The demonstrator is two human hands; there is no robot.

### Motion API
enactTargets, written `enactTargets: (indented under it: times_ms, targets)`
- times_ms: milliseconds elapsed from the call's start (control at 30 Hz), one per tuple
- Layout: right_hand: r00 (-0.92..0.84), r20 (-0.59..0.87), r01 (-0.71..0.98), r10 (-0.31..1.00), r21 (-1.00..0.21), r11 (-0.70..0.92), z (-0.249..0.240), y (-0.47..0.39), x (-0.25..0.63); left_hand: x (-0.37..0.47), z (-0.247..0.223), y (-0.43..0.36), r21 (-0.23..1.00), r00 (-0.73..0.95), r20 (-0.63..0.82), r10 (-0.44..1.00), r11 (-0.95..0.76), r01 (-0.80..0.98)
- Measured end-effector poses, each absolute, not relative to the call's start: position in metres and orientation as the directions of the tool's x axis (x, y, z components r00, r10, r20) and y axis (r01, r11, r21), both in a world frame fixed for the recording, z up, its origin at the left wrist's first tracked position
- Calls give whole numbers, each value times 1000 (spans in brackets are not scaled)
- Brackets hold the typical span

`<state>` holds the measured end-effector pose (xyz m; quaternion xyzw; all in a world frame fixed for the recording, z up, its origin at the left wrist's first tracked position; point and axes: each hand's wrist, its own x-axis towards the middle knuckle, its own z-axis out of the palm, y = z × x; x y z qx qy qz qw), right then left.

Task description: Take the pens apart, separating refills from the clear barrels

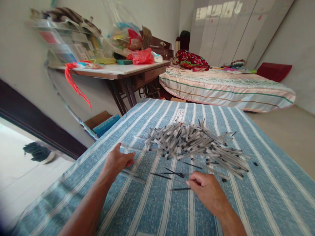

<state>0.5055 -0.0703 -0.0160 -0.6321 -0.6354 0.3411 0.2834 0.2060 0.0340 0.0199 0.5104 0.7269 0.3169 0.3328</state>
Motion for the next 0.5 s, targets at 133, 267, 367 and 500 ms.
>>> enactTargets:
  times_ms: [133,267,367,500]
  targets:
    - [-11,-46,651,999,-758,-28,-20,-69,515,204,24,33,440,-271,-60,961,270,857]
    - [61,-8,729,998,-683,-50,-21,-67,516,212,26,30,160,-69,143,987,46,986]
    - [112,24,756,993,-651,-69,-20,-66,514,220,20,30,69,201,199,959,-219,973]
    - [163,78,754,984,-653,-73,-18,-65,511,227,18,30,87,277,69,958,-283,955]
